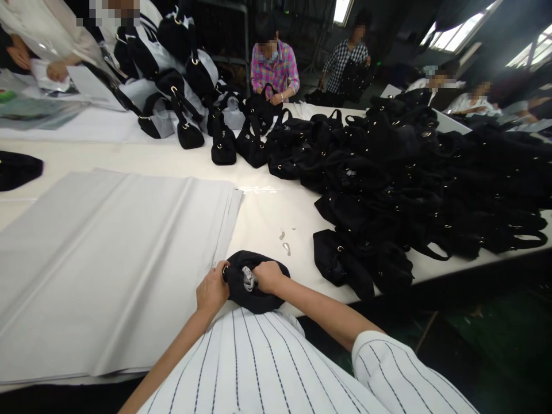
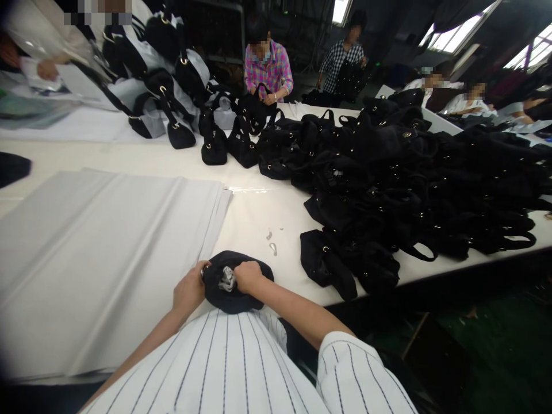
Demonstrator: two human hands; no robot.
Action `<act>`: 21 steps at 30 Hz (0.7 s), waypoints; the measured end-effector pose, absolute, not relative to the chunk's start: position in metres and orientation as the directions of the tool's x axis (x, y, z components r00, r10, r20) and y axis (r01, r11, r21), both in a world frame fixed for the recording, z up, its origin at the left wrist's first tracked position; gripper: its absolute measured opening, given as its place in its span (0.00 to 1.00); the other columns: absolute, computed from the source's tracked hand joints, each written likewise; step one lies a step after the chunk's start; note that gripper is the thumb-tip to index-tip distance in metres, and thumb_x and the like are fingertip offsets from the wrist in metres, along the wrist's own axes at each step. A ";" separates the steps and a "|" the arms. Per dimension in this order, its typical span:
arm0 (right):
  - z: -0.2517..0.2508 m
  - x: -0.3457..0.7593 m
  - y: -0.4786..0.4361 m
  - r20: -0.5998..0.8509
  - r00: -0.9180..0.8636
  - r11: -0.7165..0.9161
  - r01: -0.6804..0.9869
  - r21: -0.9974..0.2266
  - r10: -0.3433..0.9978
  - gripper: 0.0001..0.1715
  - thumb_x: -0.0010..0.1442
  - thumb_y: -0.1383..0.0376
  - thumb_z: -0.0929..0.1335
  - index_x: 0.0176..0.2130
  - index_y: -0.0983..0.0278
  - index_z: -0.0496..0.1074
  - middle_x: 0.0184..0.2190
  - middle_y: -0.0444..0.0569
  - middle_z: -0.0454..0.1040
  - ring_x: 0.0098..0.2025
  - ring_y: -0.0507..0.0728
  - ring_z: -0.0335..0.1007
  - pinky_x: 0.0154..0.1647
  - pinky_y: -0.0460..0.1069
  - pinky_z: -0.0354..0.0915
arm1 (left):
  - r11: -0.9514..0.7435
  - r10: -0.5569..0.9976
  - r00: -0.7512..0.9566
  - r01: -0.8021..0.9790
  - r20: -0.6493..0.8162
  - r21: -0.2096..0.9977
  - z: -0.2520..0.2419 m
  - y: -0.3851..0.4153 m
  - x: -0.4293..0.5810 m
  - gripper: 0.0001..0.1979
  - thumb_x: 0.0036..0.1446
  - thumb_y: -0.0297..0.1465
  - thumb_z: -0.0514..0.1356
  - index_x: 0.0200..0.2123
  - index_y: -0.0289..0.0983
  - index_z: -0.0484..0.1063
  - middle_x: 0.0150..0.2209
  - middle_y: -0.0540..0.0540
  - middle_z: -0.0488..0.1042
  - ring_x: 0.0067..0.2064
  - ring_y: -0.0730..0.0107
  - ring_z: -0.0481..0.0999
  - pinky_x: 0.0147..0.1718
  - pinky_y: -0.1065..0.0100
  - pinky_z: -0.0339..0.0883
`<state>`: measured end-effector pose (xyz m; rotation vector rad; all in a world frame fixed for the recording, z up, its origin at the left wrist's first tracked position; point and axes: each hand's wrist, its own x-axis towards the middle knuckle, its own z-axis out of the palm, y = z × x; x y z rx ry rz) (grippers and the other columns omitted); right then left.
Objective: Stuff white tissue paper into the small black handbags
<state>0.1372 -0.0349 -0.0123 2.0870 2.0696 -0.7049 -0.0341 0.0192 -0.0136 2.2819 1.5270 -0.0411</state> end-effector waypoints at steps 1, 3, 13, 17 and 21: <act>-0.010 0.140 -0.039 -0.383 -0.054 -0.046 0.968 -0.246 0.922 0.08 0.53 0.70 0.68 0.35 0.66 0.76 0.35 0.57 0.77 0.38 0.62 0.74 0.35 0.52 0.67 | -0.345 0.879 0.418 0.890 -0.231 0.297 -0.012 0.020 -0.033 0.15 0.61 0.31 0.49 0.50 0.45 0.64 0.42 0.44 0.74 0.38 0.61 0.75 0.28 0.69 0.57; -0.004 0.144 -0.050 -0.300 -0.070 -0.018 0.960 -0.280 0.951 0.15 0.55 0.68 0.67 0.43 0.64 0.74 0.39 0.55 0.75 0.39 0.62 0.72 0.35 0.52 0.66 | -0.379 0.871 0.443 0.881 -0.212 0.283 -0.009 0.018 -0.031 0.16 0.60 0.28 0.48 0.51 0.42 0.62 0.43 0.42 0.73 0.40 0.60 0.76 0.28 0.68 0.59; -0.015 0.137 -0.051 -0.106 -0.180 0.078 0.785 -0.614 0.978 0.13 0.53 0.64 0.70 0.41 0.64 0.71 0.35 0.47 0.73 0.37 0.55 0.68 0.39 0.47 0.62 | -0.331 0.856 0.505 0.696 -0.107 0.637 -0.024 0.013 -0.040 0.20 0.58 0.30 0.50 0.55 0.39 0.59 0.33 0.47 0.77 0.35 0.62 0.78 0.35 0.68 0.65; -0.034 0.123 -0.036 -0.217 -0.047 -0.074 0.853 -0.517 0.975 0.09 0.53 0.70 0.67 0.37 0.66 0.73 0.33 0.51 0.77 0.34 0.57 0.72 0.35 0.48 0.63 | -0.245 0.874 0.476 0.611 -0.102 0.753 -0.028 0.017 -0.034 0.17 0.57 0.31 0.51 0.50 0.41 0.62 0.24 0.54 0.72 0.29 0.66 0.75 0.31 0.70 0.64; -0.043 0.112 -0.019 -0.317 -0.016 -0.129 0.892 -0.432 0.948 0.13 0.55 0.72 0.64 0.38 0.68 0.75 0.35 0.58 0.78 0.35 0.60 0.74 0.36 0.50 0.65 | -0.193 0.902 0.424 0.569 -0.084 0.799 -0.028 0.033 -0.017 0.14 0.54 0.31 0.53 0.46 0.42 0.65 0.28 0.54 0.74 0.31 0.68 0.75 0.34 0.70 0.64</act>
